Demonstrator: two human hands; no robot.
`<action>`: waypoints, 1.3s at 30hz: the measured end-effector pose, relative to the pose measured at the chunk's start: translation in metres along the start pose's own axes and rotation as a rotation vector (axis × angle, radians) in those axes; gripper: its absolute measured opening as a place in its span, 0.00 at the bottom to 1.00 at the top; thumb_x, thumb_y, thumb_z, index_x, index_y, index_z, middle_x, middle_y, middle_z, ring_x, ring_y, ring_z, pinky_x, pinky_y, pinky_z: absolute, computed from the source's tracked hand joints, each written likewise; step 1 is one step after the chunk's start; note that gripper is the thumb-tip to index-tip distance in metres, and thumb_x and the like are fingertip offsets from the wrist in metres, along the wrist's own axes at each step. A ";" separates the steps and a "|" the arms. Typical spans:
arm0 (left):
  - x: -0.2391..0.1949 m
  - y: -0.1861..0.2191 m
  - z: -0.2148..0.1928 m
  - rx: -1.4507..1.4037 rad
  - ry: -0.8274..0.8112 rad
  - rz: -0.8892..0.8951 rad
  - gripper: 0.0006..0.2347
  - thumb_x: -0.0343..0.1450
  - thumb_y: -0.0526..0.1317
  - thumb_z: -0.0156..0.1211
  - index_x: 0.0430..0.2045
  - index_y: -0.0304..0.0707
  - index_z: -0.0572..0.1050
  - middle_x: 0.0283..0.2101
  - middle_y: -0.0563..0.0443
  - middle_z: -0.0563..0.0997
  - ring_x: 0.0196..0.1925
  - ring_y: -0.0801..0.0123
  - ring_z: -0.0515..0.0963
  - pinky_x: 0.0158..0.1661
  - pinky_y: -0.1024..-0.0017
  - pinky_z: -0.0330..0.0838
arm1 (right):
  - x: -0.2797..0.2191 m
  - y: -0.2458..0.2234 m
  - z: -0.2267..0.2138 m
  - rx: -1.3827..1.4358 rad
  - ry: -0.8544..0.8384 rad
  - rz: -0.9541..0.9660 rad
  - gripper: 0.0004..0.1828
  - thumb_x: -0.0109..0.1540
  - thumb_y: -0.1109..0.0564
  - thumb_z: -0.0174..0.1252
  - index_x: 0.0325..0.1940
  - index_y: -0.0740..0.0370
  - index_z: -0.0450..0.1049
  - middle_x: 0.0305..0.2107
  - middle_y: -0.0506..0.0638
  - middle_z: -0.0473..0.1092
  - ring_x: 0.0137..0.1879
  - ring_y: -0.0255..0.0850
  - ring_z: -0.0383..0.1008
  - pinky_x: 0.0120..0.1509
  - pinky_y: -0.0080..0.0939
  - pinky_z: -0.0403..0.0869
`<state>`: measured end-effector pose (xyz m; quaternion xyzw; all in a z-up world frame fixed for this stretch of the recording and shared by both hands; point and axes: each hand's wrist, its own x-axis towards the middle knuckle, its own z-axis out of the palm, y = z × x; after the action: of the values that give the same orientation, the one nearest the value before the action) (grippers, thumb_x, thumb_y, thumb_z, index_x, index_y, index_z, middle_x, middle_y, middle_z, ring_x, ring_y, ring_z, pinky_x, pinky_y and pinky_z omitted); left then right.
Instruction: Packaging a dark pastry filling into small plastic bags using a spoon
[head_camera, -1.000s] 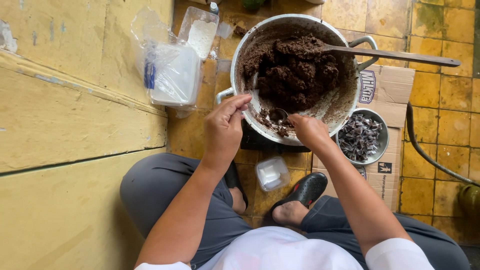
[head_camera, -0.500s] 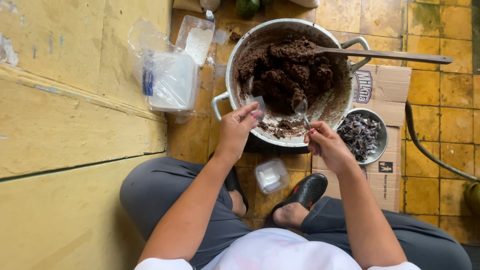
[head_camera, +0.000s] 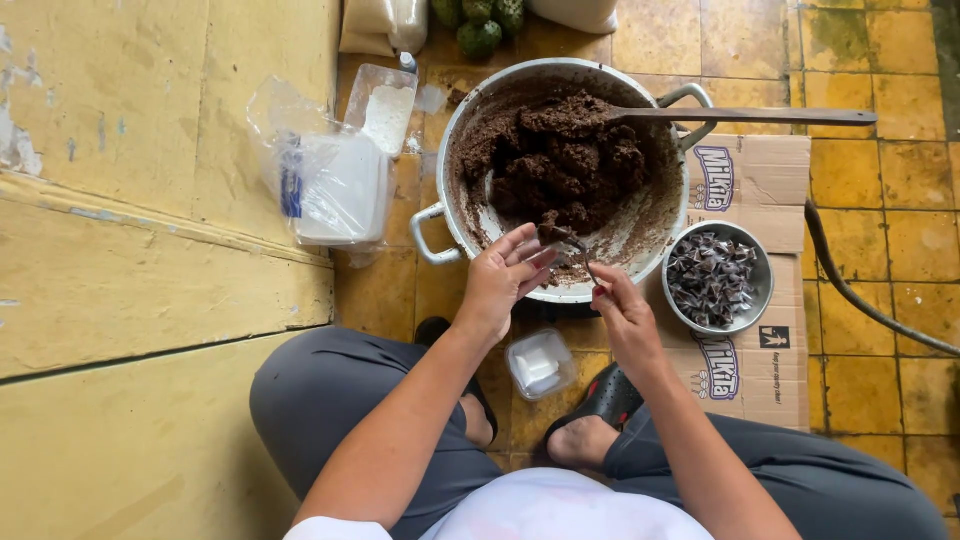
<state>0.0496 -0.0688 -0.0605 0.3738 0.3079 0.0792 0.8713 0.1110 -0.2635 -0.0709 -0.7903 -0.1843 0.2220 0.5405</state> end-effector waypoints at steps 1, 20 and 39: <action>-0.002 0.001 0.002 0.003 -0.001 -0.001 0.27 0.67 0.20 0.52 0.64 0.34 0.68 0.52 0.40 0.81 0.51 0.57 0.84 0.51 0.64 0.81 | -0.001 0.010 0.002 0.002 0.002 0.001 0.21 0.71 0.60 0.50 0.68 0.48 0.72 0.28 0.49 0.70 0.34 0.33 0.61 0.40 0.34 0.66; -0.015 0.011 0.010 -0.211 0.046 -0.047 0.28 0.65 0.19 0.54 0.64 0.34 0.68 0.50 0.35 0.81 0.48 0.54 0.84 0.51 0.57 0.81 | -0.014 0.021 0.023 0.124 0.115 -0.238 0.22 0.69 0.65 0.51 0.68 0.56 0.72 0.36 0.47 0.64 0.44 0.32 0.65 0.53 0.41 0.71; -0.010 0.008 0.001 -0.087 0.106 -0.004 0.29 0.64 0.18 0.53 0.64 0.31 0.67 0.50 0.34 0.81 0.46 0.57 0.84 0.49 0.60 0.83 | -0.010 0.035 0.018 -0.046 0.205 -0.288 0.22 0.65 0.68 0.59 0.61 0.52 0.79 0.36 0.49 0.71 0.41 0.37 0.73 0.46 0.41 0.74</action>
<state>0.0431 -0.0677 -0.0500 0.3303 0.3505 0.1103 0.8694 0.0947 -0.2674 -0.1076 -0.7866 -0.2444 0.0561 0.5643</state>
